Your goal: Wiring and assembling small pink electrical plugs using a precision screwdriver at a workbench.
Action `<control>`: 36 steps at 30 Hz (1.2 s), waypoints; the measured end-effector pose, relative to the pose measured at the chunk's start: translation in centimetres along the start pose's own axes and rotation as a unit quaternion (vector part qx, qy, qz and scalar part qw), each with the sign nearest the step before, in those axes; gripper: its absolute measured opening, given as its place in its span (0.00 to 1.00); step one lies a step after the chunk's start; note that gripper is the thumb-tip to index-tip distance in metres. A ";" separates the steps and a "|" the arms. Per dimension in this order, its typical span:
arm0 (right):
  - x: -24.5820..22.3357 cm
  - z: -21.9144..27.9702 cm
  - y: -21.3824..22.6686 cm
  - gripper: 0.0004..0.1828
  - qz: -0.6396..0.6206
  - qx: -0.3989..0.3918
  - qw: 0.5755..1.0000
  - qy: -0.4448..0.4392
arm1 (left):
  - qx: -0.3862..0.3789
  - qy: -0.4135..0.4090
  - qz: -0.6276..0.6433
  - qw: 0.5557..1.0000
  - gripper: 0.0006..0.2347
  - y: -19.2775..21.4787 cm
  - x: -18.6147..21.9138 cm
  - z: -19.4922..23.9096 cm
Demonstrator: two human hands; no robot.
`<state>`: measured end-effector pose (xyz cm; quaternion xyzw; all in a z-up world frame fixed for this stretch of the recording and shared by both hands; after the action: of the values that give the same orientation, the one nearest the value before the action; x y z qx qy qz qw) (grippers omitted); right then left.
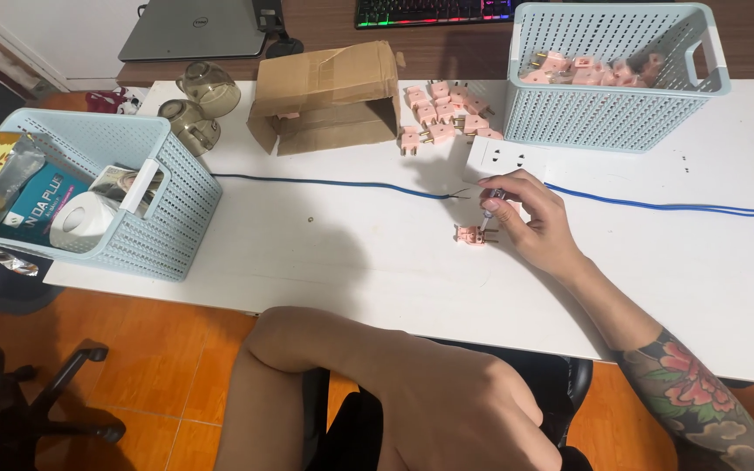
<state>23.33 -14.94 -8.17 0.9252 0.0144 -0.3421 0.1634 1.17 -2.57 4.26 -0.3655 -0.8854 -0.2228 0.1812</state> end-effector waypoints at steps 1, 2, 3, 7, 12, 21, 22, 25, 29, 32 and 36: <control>0.0 0.0 0.0 0.13 0.000 0.000 1.000 -0.001 | 0.001 0.001 0.001 1.000 0.08 -0.2 -0.1 0.2; 0.1 0.1 0.0 0.13 0.001 -0.001 1.000 0.000 | -0.006 -0.033 -0.036 0.999 0.08 -0.4 0.1 0.4; 0.1 0.0 0.0 0.12 0.001 -0.001 1.000 0.002 | -0.012 -0.066 -0.074 0.995 0.08 -0.6 0.2 0.7; 0.1 0.1 0.0 0.12 0.003 0.000 1.000 -0.001 | -0.026 -0.107 -0.132 0.985 0.09 -0.1 0.9 0.4; 0.0 -0.1 0.0 0.12 -0.002 0.000 1.000 0.013 | -0.012 -0.054 -0.063 0.996 0.09 0.4 0.9 -0.7; 0.2 -0.3 -0.1 0.14 -0.059 0.024 0.998 -0.019 | 0.004 -0.043 -0.037 0.998 0.08 0.1 0.2 0.7; 0.2 -0.3 0.0 0.14 -0.059 0.024 0.998 -0.020 | 0.005 -0.043 -0.037 0.998 0.08 0.1 0.2 0.6; 0.3 -0.2 -0.1 0.14 -0.057 0.023 0.998 -0.020 | 0.018 -0.040 -0.035 0.998 0.08 0.2 0.3 0.4; 0.3 -0.3 -0.1 0.14 -0.052 0.025 0.998 -0.019 | 0.035 -0.039 -0.029 0.998 0.09 0.3 0.4 0.2; 0.2 -0.2 0.0 0.14 -0.052 0.024 0.998 -0.019 | 0.041 -0.038 -0.021 0.998 0.09 0.4 0.4 0.2; 0.2 -0.3 0.0 0.14 -0.052 0.022 0.998 -0.014 | 0.035 -0.037 -0.014 0.999 0.08 0.9 -0.1 -0.5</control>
<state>23.64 -14.87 -8.09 0.9217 0.0526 -0.3634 0.1249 1.95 -2.36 4.86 -0.3546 -0.9038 -0.1801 0.1581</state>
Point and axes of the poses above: each hand's wrist, its own z-axis away from the middle knuckle, its own y-axis out of the back of the hand, x = y × z, the point moved 4 cm from there along -z, towards the middle knuckle, and after that the axes turned 11 degrees about x, right-handed, at the moved point
